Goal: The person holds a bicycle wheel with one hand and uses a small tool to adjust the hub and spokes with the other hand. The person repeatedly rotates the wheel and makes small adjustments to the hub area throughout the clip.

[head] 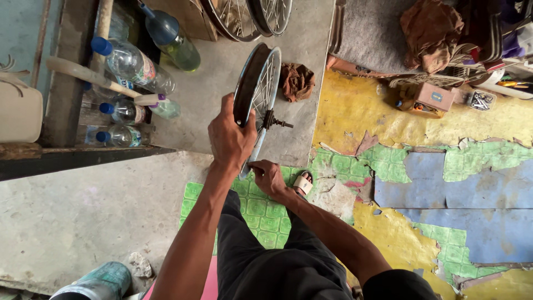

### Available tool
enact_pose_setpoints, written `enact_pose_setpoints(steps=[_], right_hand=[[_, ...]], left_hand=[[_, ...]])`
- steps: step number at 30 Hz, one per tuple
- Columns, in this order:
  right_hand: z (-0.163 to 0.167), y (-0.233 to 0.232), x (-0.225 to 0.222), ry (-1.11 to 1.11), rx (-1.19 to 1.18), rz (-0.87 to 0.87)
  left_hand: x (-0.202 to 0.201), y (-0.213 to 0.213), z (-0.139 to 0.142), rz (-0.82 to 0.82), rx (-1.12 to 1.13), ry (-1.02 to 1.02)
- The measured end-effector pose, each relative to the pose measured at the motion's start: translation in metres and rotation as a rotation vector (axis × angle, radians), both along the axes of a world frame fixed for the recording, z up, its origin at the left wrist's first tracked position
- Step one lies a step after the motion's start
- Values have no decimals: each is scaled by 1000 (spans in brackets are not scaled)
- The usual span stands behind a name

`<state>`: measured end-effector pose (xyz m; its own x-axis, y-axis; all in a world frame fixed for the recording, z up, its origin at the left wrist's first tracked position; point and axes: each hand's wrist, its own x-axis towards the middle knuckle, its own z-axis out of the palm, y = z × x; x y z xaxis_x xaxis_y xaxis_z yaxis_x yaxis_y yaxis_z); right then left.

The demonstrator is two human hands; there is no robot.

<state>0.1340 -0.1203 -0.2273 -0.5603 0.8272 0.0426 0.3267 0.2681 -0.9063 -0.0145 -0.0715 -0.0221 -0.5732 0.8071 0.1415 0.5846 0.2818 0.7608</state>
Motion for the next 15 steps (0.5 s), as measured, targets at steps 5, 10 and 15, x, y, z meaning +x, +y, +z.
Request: enact_pose_setpoints(steps=[5,10,15], right_hand=[[-10,28,-7,-157,-55,-27],[-23,69,-18,-253,87,-21],[-25,77,-13,-310,94,116]], left_hand=[[3,-16,-29,-9,229,-93],[11,-29,-37,-18,263,-40],[11,-16,-9,-15,138,391]])
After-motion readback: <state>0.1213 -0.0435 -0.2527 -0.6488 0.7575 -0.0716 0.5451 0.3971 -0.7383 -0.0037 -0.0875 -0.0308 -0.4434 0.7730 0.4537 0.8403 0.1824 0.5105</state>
